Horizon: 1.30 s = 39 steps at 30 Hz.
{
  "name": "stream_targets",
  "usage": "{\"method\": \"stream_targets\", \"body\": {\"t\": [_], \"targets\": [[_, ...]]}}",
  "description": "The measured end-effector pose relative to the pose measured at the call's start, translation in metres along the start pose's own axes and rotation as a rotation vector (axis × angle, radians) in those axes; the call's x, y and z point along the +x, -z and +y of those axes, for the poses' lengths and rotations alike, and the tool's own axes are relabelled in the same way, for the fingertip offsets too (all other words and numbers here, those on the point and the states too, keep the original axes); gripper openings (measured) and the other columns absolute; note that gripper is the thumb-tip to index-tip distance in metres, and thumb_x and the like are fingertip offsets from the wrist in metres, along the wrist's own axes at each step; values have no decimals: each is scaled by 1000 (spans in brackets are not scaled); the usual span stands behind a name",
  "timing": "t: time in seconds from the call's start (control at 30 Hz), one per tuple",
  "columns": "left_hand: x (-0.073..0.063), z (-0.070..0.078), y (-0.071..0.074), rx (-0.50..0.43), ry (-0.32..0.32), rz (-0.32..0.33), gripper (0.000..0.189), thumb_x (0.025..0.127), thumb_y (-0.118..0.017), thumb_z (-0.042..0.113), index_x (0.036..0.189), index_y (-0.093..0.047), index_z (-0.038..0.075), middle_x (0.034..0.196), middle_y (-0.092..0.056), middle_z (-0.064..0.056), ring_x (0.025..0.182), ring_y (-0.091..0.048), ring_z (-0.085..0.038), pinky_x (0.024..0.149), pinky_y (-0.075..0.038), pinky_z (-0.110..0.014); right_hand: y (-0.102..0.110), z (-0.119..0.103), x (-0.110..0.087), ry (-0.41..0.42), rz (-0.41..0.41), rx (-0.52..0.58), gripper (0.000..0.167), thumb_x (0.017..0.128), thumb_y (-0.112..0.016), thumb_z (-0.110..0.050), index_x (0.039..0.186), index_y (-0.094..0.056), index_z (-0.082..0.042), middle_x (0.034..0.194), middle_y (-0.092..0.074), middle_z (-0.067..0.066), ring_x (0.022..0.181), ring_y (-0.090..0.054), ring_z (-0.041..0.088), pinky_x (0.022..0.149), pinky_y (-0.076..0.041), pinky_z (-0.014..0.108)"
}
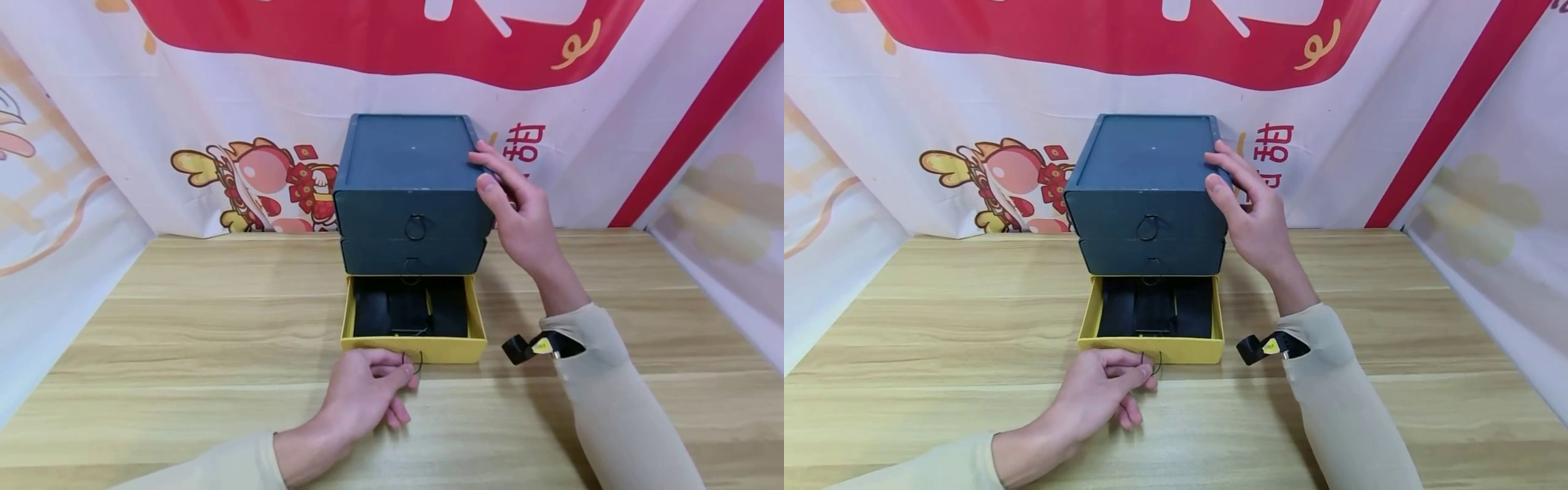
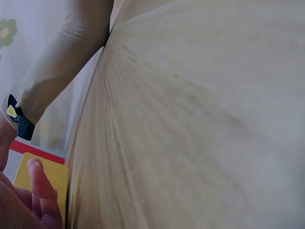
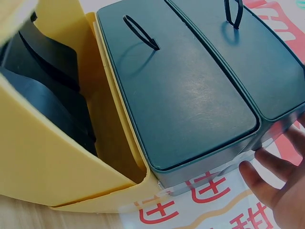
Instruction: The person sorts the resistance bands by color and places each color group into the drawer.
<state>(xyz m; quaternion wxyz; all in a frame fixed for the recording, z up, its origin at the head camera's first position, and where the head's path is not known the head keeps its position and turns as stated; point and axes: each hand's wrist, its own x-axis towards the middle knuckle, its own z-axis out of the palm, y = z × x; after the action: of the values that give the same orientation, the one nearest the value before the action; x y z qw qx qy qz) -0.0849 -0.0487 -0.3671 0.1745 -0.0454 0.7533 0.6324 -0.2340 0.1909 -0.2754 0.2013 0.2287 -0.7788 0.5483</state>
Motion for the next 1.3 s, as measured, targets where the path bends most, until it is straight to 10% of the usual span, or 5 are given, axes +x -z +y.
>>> {"method": "stream_targets", "body": {"t": [1.3], "targets": [[77, 31, 9, -8, 18, 78, 21, 103, -68, 9, 120, -76, 1, 99, -83, -11, 54, -69, -10, 55, -62, -27, 3, -1, 1, -11, -21, -10, 45, 111, -52, -30, 155, -57, -21, 169, -42, -11, 159, -35, 11, 117, -51, 36]]}}
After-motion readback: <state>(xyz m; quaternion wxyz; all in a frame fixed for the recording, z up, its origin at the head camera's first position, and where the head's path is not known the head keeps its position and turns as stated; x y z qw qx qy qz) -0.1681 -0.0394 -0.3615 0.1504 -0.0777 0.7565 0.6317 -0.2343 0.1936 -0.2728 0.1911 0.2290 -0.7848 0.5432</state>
